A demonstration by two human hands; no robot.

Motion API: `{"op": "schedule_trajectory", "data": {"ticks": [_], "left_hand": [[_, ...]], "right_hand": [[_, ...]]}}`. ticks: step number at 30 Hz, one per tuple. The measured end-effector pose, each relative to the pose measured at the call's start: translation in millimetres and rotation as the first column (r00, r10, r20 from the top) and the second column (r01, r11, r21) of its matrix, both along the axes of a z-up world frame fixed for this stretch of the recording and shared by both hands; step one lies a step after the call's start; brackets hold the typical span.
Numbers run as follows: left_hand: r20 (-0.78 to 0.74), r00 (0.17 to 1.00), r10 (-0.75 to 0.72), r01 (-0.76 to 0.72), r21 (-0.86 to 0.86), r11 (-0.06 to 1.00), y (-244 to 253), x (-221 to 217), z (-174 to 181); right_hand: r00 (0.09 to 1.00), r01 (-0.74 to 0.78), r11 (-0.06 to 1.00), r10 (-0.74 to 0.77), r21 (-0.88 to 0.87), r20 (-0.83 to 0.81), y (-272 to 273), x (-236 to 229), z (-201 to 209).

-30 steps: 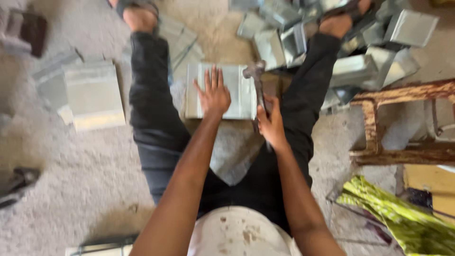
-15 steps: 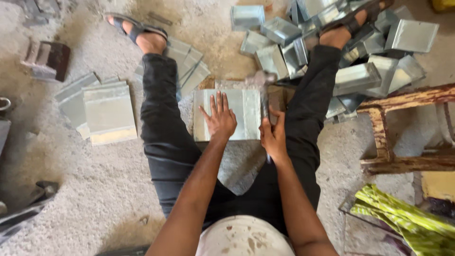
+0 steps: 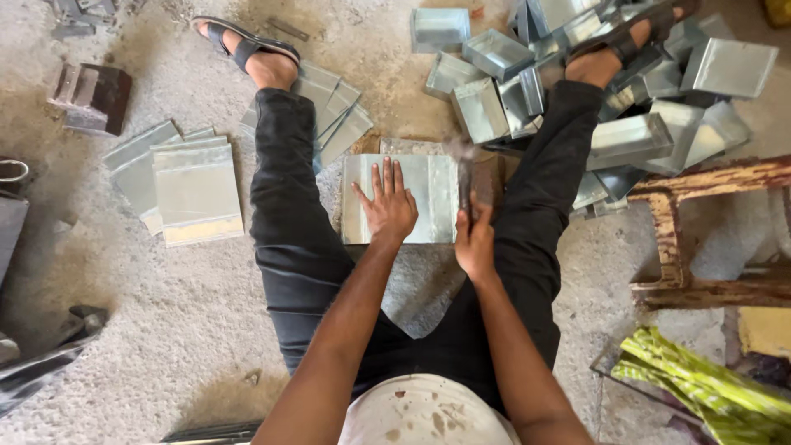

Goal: The person sits on the floor and uses a hammer to strike the edges of rectangular metal sheets placed on a wooden block. They repeatedly pick up sheets, position them, hammer the edges, and then set them aside.

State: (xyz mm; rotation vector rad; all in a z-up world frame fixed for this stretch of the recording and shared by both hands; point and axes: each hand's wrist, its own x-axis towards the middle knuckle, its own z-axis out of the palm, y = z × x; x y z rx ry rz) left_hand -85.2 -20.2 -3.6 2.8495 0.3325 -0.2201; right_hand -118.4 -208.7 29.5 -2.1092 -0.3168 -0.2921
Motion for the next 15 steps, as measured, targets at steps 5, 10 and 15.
{"op": "schedule_trajectory", "data": {"ticks": [5,10,15], "left_hand": [[-0.013,1.0,0.011,-0.012,-0.021,1.0,-2.3,2.3,-2.6],[0.013,1.0,-0.013,0.012,0.018,1.0,6.1,50.2,-22.4],[-0.182,0.983,0.009,-0.002,0.034,0.999,21.7,104.6,-33.4]], "right_hand": [[0.785,0.197,0.968,-0.06,0.157,-0.617,-27.1,2.1,-18.4],[0.689,0.382,0.869,-0.039,0.316,-0.724,-41.0,0.2,-22.3],[0.624,0.458,0.85,-0.1,0.259,-0.775,-67.6,18.6,-56.1]]}}
